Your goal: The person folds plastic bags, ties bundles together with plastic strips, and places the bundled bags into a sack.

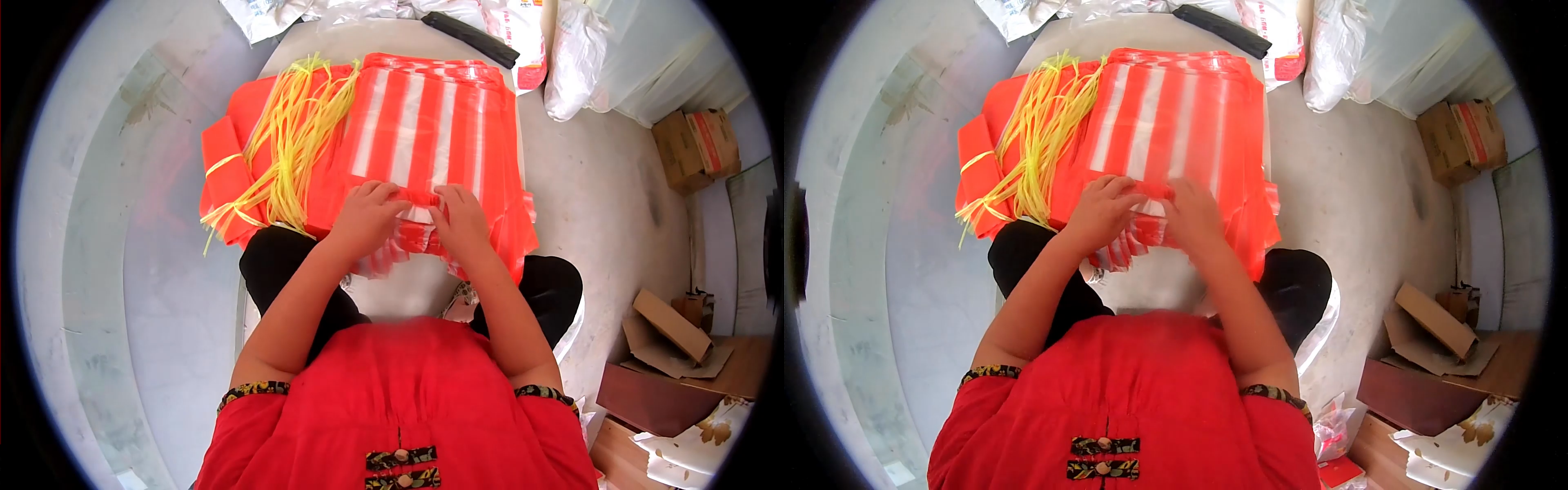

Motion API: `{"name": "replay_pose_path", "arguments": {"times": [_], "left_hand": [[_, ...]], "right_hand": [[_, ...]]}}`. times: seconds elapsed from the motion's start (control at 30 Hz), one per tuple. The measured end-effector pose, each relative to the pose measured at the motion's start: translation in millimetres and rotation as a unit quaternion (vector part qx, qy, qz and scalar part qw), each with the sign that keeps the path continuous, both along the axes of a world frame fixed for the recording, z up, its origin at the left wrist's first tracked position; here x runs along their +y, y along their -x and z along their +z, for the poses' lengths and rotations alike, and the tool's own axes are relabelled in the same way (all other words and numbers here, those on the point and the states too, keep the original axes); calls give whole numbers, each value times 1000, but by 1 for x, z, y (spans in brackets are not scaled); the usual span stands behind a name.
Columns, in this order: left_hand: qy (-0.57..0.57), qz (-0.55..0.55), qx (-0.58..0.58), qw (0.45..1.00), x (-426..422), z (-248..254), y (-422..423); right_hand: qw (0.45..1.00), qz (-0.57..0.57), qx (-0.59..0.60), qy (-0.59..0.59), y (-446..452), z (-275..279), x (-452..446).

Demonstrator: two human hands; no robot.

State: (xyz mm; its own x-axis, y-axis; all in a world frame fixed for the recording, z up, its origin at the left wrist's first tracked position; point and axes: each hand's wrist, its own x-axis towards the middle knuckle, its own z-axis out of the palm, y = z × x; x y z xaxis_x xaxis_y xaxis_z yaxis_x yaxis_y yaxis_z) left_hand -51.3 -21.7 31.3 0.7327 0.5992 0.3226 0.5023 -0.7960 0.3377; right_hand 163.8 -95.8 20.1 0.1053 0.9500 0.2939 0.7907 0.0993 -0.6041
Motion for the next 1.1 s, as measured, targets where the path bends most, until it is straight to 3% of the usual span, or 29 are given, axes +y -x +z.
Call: {"name": "replay_pose_path", "arguments": {"times": [0.07, 0.27, 0.37, 0.47, 0.67, 0.87, 1.0, 1.1], "left_hand": [[10, 3, 3, 1000, -2, 1, 1], [42, 3, 8, 999, -2, 1, 0], [49, 1, 22, 999, -1, 1, 3], [51, 3, 49, 997, -1, 2, 3], [85, 8, 64, 994, -7, 13, -1], [118, 54, 51, 990, -3, -9, -11], [146, 46, 19, 988, -2, -12, -10], [165, 45, 21, 985, -1, -11, -9]], "right_hand": [[996, 35, -35, -71, -8, -10, -12], [980, 92, -158, -80, 5, -19, -28], [963, 111, -197, -147, 10, -31, -27], [965, 133, -160, -157, 11, -29, -26], [986, 60, 114, -104, 15, -24, -14], [982, 31, 173, -72, 5, -1, -24], [927, -113, 354, -45, -30, 8, -45], [918, -108, 375, -68, -58, -26, -57]]}}
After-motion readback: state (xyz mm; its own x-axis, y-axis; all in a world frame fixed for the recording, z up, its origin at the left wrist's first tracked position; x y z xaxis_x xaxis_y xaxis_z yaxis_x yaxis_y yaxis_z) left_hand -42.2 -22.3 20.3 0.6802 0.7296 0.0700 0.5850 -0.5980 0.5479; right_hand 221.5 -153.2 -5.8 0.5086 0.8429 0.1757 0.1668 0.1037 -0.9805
